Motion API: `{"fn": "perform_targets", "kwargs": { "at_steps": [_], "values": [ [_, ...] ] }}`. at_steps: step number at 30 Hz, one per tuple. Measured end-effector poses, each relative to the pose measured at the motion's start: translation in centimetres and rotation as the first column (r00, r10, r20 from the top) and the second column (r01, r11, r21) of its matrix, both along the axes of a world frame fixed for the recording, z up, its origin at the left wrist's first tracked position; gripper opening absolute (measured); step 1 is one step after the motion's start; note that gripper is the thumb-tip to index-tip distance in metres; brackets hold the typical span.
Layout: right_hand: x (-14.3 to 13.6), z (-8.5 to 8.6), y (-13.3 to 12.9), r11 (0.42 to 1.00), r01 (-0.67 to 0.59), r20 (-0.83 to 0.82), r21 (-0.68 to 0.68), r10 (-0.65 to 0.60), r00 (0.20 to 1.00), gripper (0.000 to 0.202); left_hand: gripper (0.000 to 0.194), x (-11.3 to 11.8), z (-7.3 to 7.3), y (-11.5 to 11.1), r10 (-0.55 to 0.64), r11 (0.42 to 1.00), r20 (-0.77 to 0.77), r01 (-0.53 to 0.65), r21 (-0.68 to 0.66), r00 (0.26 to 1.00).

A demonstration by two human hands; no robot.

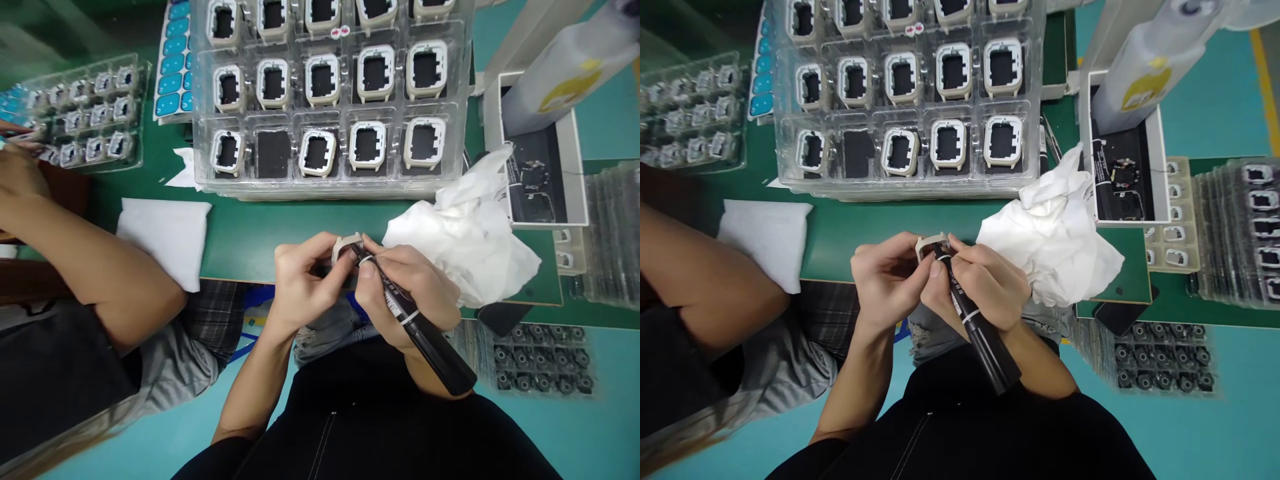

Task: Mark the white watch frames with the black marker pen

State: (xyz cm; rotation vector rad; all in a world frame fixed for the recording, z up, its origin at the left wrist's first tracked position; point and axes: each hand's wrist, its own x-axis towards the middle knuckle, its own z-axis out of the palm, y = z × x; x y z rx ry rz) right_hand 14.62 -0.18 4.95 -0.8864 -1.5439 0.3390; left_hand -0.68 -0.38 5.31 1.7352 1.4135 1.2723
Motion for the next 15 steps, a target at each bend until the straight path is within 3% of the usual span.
{"fn": "perform_targets", "kwargs": {
  "at_steps": [6, 11, 15],
  "values": [
    [0.04, 0.06, -0.06, 1.000, -0.019, -0.012, -0.022, 0.019, 1.000, 0.025, 0.026, 0.04, 0.05, 0.21, 0.003, 0.997, 0.109, 0.005, -0.073, 0.994],
    [0.16, 0.05, 0.00, 0.999, -0.034, -0.034, -0.006, 0.034, 0.999, 0.025, 0.022, -0.26, 0.06, 0.56, -0.037, 0.968, 0.328, 0.116, -0.223, 0.944],
    [-0.42, -0.31, 0.04, 1.000, -0.012, -0.070, -0.012, 0.011, 0.997, 0.024, 0.018, -0.13, 0.28, 0.91, -0.060, 0.954, 0.401, 0.171, -0.247, 0.914]
  ]
}}
